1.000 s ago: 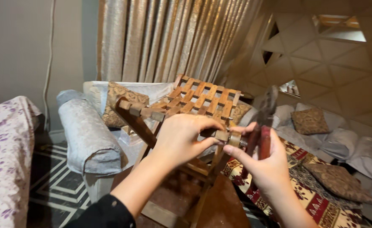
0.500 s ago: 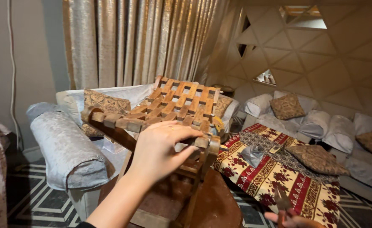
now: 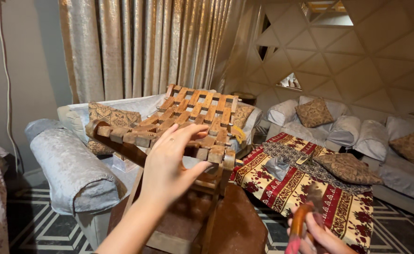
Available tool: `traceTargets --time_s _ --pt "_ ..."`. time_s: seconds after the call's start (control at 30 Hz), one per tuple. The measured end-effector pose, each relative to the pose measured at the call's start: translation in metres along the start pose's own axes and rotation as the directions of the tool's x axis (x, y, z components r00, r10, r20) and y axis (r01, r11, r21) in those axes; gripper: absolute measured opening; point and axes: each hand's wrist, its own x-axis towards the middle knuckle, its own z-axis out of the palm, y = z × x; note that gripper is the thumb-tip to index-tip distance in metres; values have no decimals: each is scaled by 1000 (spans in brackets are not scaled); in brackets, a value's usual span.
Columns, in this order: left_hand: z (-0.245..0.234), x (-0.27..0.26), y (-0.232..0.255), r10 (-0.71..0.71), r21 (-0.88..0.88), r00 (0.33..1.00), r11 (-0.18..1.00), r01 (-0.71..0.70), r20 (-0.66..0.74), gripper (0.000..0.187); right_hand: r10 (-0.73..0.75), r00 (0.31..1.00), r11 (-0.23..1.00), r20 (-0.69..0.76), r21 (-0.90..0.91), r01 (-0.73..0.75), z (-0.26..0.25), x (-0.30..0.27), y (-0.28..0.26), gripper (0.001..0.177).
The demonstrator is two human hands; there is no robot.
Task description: The person uses pliers to tighten or adjust metal fasteners on a wooden folding stool with a woven seat. They repeatedly grip and manipulate the fasteners at the frame joints while holding the stool steady.
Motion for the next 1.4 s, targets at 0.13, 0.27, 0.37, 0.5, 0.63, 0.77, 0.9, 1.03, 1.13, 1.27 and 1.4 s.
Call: traceTargets --time_s 0.13,0.27,0.37,0.5,0.63,0.77,0.9,1.03,1.13,1.27,1.4 --pt "4 -9 10 6 73 997 997 0 -79 57 53 994 997 97 43 -58 26 -30 15 48" --pt "2 -13 14 -23 132 996 991 33 -81 59 34 999 984 13 -177 -31 47 -61 6 43" --pt "-1 -12 16 -47 147 998 988 53 -46 57 -91 979 922 185 -356 153 65 -85 -5 35" --pt "-6 -16 31 11 119 996 993 0 -91 54 -64 994 794 93 -598 108 95 -113 -34 32" --pt "-5 -34 69 45 -115 995 992 -55 -87 53 -9 870 812 493 -504 294 129 -125 -55 31" --pt "22 -58 108 -392 -371 878 799 473 276 48 -22 787 813 616 -447 374 148 -142 -66 29" --pt "62 -64 116 -360 -724 661 -61 687 658 34 -14 932 744 362 -619 252 163 -157 -69 34" --pt "78 -70 116 -340 -675 602 -164 719 723 29 50 901 794 431 -565 226 164 -154 -68 39" --pt "87 -68 111 -397 -677 565 -247 693 723 29 144 770 943 622 -322 84 143 -152 -71 48" --pt "101 -69 115 -354 -696 599 -368 617 718 28 -18 583 996 812 -34 78 114 -141 -51 51" --pt "120 -70 119 -414 -730 603 -340 592 682 28 -200 314 944 928 268 -191 96 -125 -20 54"
